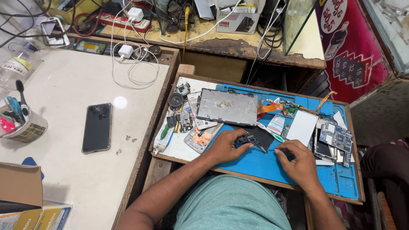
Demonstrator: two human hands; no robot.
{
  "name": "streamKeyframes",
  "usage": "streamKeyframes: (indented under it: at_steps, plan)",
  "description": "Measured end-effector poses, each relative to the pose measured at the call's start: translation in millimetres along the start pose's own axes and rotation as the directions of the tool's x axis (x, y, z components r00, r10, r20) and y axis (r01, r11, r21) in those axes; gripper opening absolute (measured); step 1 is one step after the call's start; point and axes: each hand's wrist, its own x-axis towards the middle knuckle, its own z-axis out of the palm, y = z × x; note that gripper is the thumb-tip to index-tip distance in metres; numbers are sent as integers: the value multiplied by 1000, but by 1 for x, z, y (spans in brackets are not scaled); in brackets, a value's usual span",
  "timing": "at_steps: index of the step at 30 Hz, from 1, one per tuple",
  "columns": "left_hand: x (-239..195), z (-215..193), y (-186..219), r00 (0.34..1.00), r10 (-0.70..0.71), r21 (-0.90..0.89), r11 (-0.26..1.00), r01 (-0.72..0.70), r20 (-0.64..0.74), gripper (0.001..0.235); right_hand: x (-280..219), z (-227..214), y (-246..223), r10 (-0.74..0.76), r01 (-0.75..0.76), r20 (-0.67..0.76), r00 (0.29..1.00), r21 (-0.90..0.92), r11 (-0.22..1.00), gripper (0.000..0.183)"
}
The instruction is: The person is repairing an electronic device, likely a smartphone, by manipulating its internal components. They use tools to adjust and connect parts on the circuit board.
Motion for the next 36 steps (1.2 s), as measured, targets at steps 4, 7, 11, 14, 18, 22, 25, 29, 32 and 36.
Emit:
streamKeyframes:
  at_steps: [4, 7, 11, 14, 18, 22, 25, 29, 32, 36]
  plan:
    - [-1, 1, -2, 998, 51, -29, 998, -52, -20, 33, -1, -4, -3, 179, -162, 89, 980, -176, 971, 14]
    - [-2, 2, -3, 1000, 11, -6, 1000, -11, 0, 32, -7, -2, -5, 93, -74, 60, 994, -261, 963, 12]
    - [1, 2, -5, 1000, 4, 1, 1000, -4, 17, 34, -15, 4, -8, -20, 12, -20, 1000, -311, 950, 11]
    - [-1, 3, -5, 1000, 10, -2, 1000, -10, 14, 38, -18, 8, -5, -16, 12, -8, 1000, -315, 949, 13]
    - [-2, 1, -3, 999, 37, -26, 999, -36, 12, 41, -17, 8, -2, 7, -2, 14, 1000, -330, 944, 14]
    - [-1, -1, -1, 999, 45, -37, 998, -45, 7, 40, -15, 9, -3, -16, 15, -1, 1000, -341, 940, 13]
    - [-1, 0, -2, 1000, 24, -11, 1000, -24, 19, 41, -15, 11, -4, -36, 31, -8, 999, -353, 935, 12]
    - [-2, 5, -8, 999, 33, 9, 999, -33, 7, 42, -17, 12, 0, -39, 37, 1, 999, -373, 927, 11]
    - [-1, 6, -14, 999, 54, 6, 999, -54, -2, 40, -17, 13, 4, -36, 33, 1, 999, -374, 927, 12]
    - [-1, 3, -10, 1000, 21, 2, 1000, -21, 13, 34, -15, 13, -3, -46, 23, -54, 997, -363, 931, 11]
